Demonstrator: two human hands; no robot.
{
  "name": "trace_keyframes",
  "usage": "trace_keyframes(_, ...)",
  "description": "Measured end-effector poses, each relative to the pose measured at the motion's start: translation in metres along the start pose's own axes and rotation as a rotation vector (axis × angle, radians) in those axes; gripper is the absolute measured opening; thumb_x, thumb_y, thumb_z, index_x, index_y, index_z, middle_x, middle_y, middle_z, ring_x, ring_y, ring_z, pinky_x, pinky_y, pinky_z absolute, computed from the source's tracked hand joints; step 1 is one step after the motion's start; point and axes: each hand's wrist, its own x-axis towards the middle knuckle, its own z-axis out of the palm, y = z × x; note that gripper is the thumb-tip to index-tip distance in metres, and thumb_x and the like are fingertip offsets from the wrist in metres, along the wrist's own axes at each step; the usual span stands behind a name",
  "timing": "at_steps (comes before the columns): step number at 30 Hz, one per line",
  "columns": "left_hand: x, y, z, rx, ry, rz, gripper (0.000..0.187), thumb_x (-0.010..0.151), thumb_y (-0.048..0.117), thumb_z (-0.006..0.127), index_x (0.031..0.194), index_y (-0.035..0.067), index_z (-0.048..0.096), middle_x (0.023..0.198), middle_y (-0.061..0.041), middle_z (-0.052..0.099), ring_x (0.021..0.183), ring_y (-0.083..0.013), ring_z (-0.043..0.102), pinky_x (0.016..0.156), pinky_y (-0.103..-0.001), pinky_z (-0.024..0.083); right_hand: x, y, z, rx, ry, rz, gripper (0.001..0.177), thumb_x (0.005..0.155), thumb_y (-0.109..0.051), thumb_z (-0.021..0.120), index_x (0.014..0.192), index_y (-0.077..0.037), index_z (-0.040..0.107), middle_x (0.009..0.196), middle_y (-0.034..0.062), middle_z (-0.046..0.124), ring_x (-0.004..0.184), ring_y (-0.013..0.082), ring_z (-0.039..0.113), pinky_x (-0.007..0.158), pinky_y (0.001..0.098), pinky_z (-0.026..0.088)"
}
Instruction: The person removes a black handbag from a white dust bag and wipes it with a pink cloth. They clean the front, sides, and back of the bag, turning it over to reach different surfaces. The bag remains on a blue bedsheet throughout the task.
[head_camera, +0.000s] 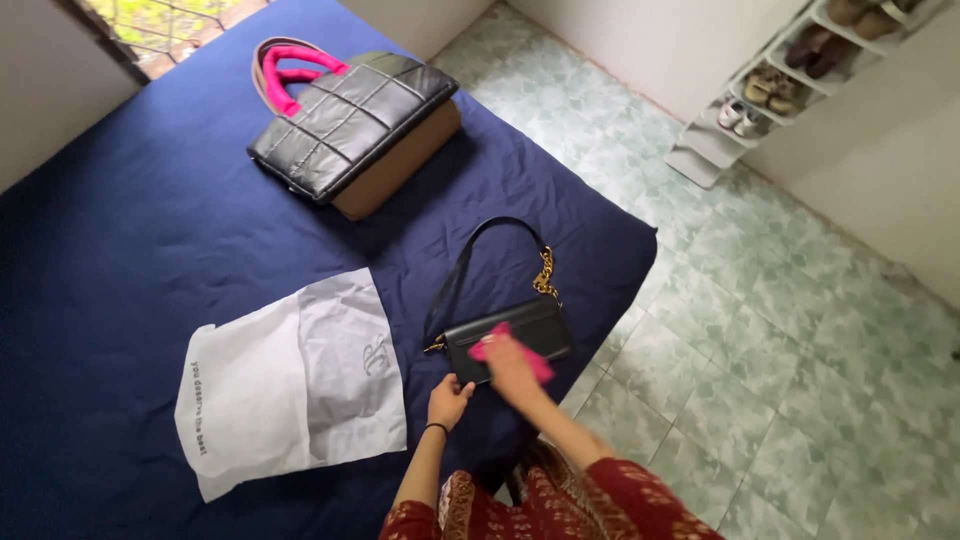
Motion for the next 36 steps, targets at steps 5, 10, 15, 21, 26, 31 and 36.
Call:
trace_keyframes(5,0.012,-0.004,-0.007,0.145,-0.043,-0.014,0.038,0.085,0.047,0.075,0.111,0.020,0.069,0.108,-0.002,0.078,0.112,-0.0242,0.071,0.093,-0.041,0.058,0.032,-0.040,-0.014,0.201,-0.095,-0.144,0.052,0.082,-0.006,0.060,0.134,-0.008,0.062,0.143,0.0148,0.060,0.139,0.0367,0.049,0.120,0.0475,0.034)
trace_keyframes(10,-0.001,0.019,-0.030,0.236,-0.116,0.028,0.044,0.084,0.058,0.072,0.101,0.018,0.069,0.102,-0.003,0.078,0.110,-0.0263,0.071,0.093,-0.041,0.057,0.049,0.039,-0.108,0.219,0.078,-0.051,0.037,0.083,-0.003,0.064,0.120,-0.006,0.069,0.128,0.0147,0.069,0.126,0.0343,0.061,0.110,0.0452,0.048)
trace_keyframes(15,-0.009,0.041,-0.047,0.188,-0.193,0.027,0.051,0.080,0.059,0.076,0.103,0.014,0.068,0.102,-0.007,0.077,0.108,-0.0296,0.072,0.091,-0.043,0.057,0.025,0.124,-0.102,0.238,0.122,0.297,0.039,0.088,0.001,0.059,0.125,-0.008,0.069,0.129,0.0115,0.069,0.126,0.0293,0.062,0.116,0.0407,0.045)
trace_keyframes(21,-0.008,0.059,-0.071,0.194,-0.125,0.023,0.045,0.079,0.059,0.078,0.084,0.016,0.064,0.085,-0.005,0.075,0.097,-0.0318,0.074,0.084,-0.041,0.058,0.049,0.116,-0.008,0.054,0.089,0.193,0.031,0.100,-0.018,0.053,0.126,-0.008,0.065,0.123,0.0132,0.068,0.121,0.0319,0.061,0.111,0.0445,0.044)
trace_keyframes(26,-0.006,0.059,-0.072,0.243,-0.145,-0.007,0.045,0.078,0.058,0.078,0.083,0.015,0.064,0.085,-0.008,0.076,0.099,-0.0334,0.073,0.085,-0.043,0.058,0.093,-0.009,0.003,0.069,0.015,0.060,0.027,0.097,-0.025,0.053,0.115,-0.011,0.067,0.109,0.0131,0.068,0.110,0.0340,0.063,0.104,0.0476,0.046)
trace_keyframes(31,0.003,0.054,-0.063,0.281,-0.171,0.007,0.044,0.072,0.052,0.072,0.103,0.021,0.074,0.103,-0.010,0.077,0.105,-0.0356,0.069,0.084,-0.047,0.053,0.126,-0.033,-0.039,0.154,-0.323,-0.150,0.054,0.093,-0.025,0.050,0.141,0.000,0.055,0.137,0.0163,0.061,0.131,0.0359,0.050,0.115,0.0486,0.033)
trace_keyframes(36,-0.017,0.072,-0.075,0.254,-0.124,-0.119,0.045,0.073,0.068,0.077,0.077,0.028,0.058,0.081,0.010,0.072,0.087,-0.0174,0.072,0.078,-0.036,0.051,0.126,0.059,-0.076,0.320,-0.241,-0.017,0.039,0.094,-0.012,0.046,0.122,-0.019,0.072,0.110,0.0149,0.071,0.099,0.0347,0.065,0.089,0.0478,0.048)
